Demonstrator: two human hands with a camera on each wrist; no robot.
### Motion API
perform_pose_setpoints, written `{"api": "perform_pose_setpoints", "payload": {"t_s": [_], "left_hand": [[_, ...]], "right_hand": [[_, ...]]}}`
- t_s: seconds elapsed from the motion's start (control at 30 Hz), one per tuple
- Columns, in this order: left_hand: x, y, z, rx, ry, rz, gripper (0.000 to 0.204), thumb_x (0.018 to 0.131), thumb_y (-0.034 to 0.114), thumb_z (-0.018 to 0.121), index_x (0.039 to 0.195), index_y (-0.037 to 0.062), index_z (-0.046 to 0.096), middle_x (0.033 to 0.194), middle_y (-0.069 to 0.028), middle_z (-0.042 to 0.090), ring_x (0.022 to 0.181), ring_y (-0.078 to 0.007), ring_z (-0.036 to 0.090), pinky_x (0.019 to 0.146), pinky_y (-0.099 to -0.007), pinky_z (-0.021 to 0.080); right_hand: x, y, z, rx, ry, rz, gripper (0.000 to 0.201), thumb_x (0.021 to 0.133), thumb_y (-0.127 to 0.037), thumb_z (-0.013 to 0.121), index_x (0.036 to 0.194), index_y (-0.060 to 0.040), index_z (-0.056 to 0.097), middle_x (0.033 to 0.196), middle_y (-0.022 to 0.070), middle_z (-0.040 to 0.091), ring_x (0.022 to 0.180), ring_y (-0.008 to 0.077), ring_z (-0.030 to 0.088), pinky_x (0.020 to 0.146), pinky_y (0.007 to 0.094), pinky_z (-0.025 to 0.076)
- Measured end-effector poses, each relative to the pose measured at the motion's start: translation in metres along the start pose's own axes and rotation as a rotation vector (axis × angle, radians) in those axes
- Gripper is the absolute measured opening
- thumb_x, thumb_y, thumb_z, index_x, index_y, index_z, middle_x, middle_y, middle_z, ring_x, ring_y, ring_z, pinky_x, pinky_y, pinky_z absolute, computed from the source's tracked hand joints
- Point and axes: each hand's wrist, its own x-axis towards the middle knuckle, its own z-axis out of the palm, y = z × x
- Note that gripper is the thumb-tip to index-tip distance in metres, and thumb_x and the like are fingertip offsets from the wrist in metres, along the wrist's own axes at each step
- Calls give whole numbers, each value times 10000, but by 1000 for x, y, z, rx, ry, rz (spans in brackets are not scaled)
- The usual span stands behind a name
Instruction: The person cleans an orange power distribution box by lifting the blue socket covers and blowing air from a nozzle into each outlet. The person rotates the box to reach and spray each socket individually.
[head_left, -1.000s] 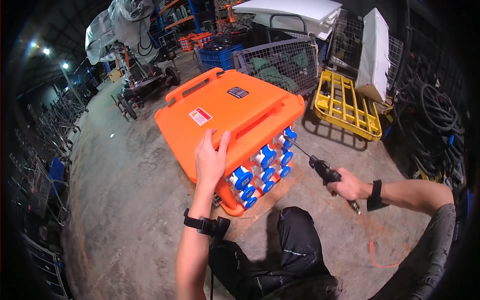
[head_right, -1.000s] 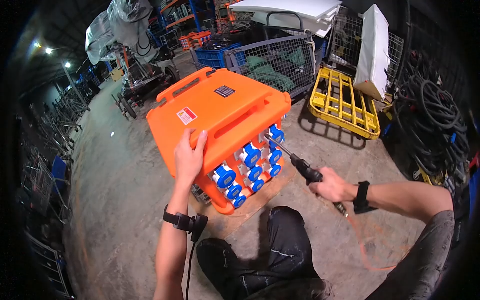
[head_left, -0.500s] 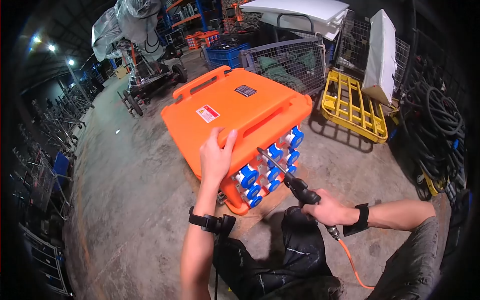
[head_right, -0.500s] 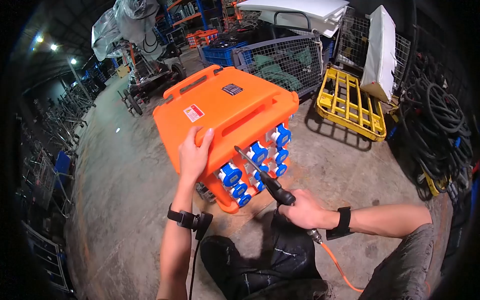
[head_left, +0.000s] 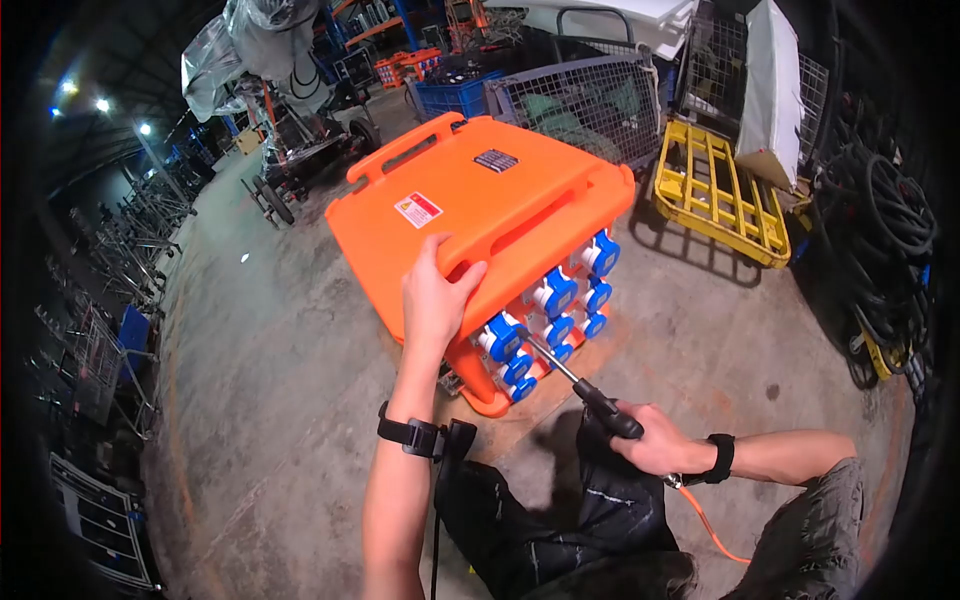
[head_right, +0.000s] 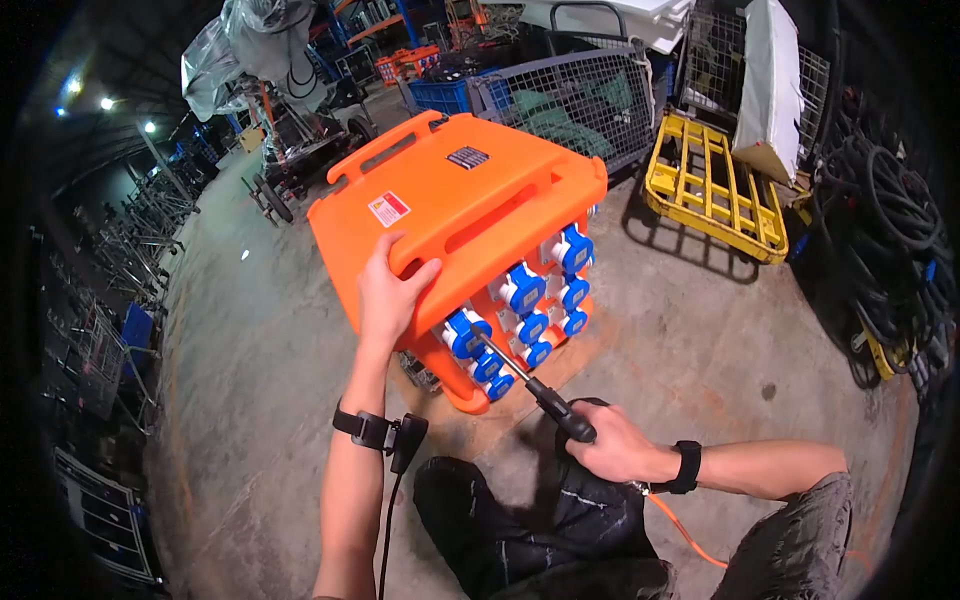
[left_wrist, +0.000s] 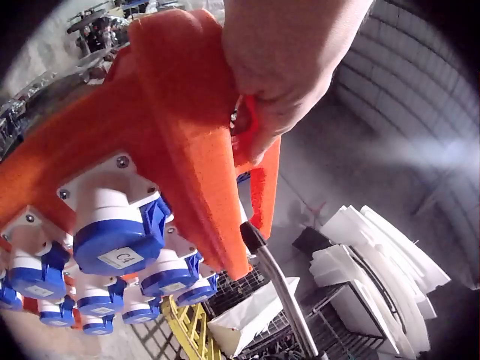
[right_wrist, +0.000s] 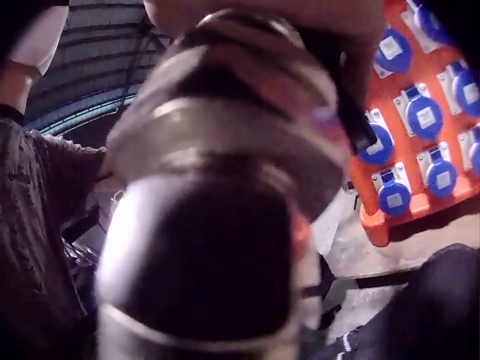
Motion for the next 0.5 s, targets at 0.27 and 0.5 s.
{"api": "perform_pose_setpoints", "payload": {"t_s": [0.27, 0.5], "left_hand": [[-1, -8, 9, 184, 126, 199, 595, 739, 213, 824, 1225, 25, 538, 1051, -223, 686, 979, -342, 680, 842, -412, 537], [-2, -1, 11, 166, 151, 118, 561, 792, 306, 793, 1200, 6, 551, 1017, -243, 686, 957, -364, 680, 823, -420, 530]], "right_hand": [[-2, 63, 2, 48, 58, 313, 329, 738, -146, 625, 1008, 41, 596, 797, 290, 619, 847, 447, 634, 746, 478, 498], [4, 109, 7, -174, 144, 155, 285, 730, -117, 627, 962, 34, 558, 758, 297, 604, 806, 495, 602, 703, 510, 489]]}}
